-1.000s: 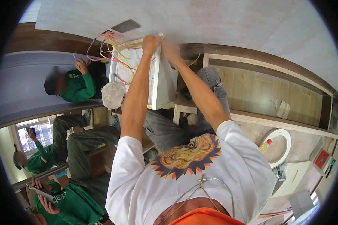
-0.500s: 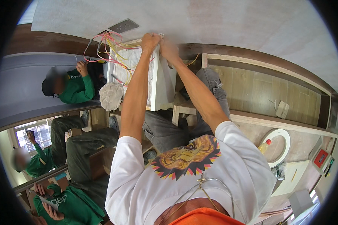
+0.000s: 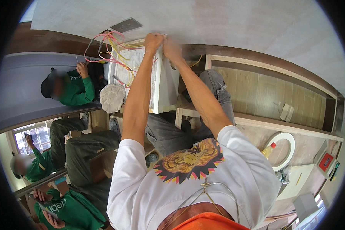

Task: The person sands the edges and corners of a white cabinet using a sanding block. They work on multiple sections of the cabinet, including the top edge and side panels, while seated on the floor.

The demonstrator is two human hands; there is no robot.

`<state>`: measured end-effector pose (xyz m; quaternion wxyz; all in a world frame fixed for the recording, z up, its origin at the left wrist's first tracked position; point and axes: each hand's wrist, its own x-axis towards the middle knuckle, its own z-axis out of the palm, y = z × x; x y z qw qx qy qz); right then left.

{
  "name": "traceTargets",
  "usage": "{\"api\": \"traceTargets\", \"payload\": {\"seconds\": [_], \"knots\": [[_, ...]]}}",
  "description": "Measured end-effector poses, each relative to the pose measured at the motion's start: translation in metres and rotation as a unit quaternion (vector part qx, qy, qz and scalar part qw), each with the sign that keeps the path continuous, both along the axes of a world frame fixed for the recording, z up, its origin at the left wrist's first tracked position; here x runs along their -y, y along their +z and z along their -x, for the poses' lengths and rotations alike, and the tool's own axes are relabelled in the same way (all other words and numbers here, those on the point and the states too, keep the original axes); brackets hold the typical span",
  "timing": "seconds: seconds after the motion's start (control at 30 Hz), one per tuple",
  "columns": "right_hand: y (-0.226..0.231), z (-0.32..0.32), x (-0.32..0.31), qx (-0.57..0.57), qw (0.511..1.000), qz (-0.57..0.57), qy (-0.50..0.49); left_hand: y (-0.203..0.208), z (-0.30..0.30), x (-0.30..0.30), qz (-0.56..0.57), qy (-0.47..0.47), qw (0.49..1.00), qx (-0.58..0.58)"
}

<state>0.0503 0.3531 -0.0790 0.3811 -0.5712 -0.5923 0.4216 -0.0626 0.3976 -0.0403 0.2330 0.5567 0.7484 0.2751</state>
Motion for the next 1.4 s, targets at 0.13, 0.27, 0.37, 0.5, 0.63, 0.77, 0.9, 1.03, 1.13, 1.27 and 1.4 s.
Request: {"api": "traceTargets", "payload": {"seconds": [0.13, 0.27, 0.37, 0.5, 0.63, 0.77, 0.9, 1.03, 1.13, 1.27, 1.4], "knots": [[-0.007, 0.020, -0.001, 0.017, 0.999, -0.022, 0.020, -0.018, 0.024, 0.011, -0.035, -0.002, 0.999, 0.030], [-0.044, 0.014, -0.024, 0.011, 0.999, -0.047, 0.002, -0.007, -0.002, 0.037, -0.118, -0.023, 0.991, 0.050], [-0.039, 0.018, -0.017, 0.015, 0.999, -0.030, -0.016, -0.011, 0.010, 0.053, -0.147, -0.050, 0.985, -0.075], [-0.033, 0.008, -0.004, 0.041, 0.994, -0.084, -0.064, -0.006, 0.001, 0.059, -0.152, -0.058, 0.983, -0.090], [-0.041, -0.015, 0.014, -0.065, 0.996, -0.026, -0.058, -0.011, -0.004, 0.052, -0.191, -0.072, 0.968, -0.143], [-0.030, -0.047, 0.047, -0.451, 0.865, 0.215, -0.047, -0.010, -0.021, 0.057, -0.191, -0.060, 0.962, -0.185], [-0.034, -0.062, 0.079, -0.502, 0.819, 0.270, -0.068, 0.000, -0.023, 0.067, -0.182, -0.088, 0.962, -0.185], [-0.037, -0.070, 0.091, -0.418, 0.887, 0.185, -0.059, 0.016, -0.036, 0.095, -0.133, -0.050, 0.980, -0.138], [-0.041, -0.081, 0.070, -0.187, 0.982, 0.010, 0.016, 0.006, -0.040, 0.123, -0.197, -0.039, 0.974, -0.101], [0.003, -0.088, 0.033, -0.102, 0.990, -0.092, 0.038, 0.008, -0.046, 0.154, -0.181, -0.089, 0.971, -0.129], [0.113, -0.064, 0.023, -0.284, 0.949, -0.094, 0.096, -0.011, -0.035, 0.170, -0.283, -0.086, 0.950, -0.100]]}}
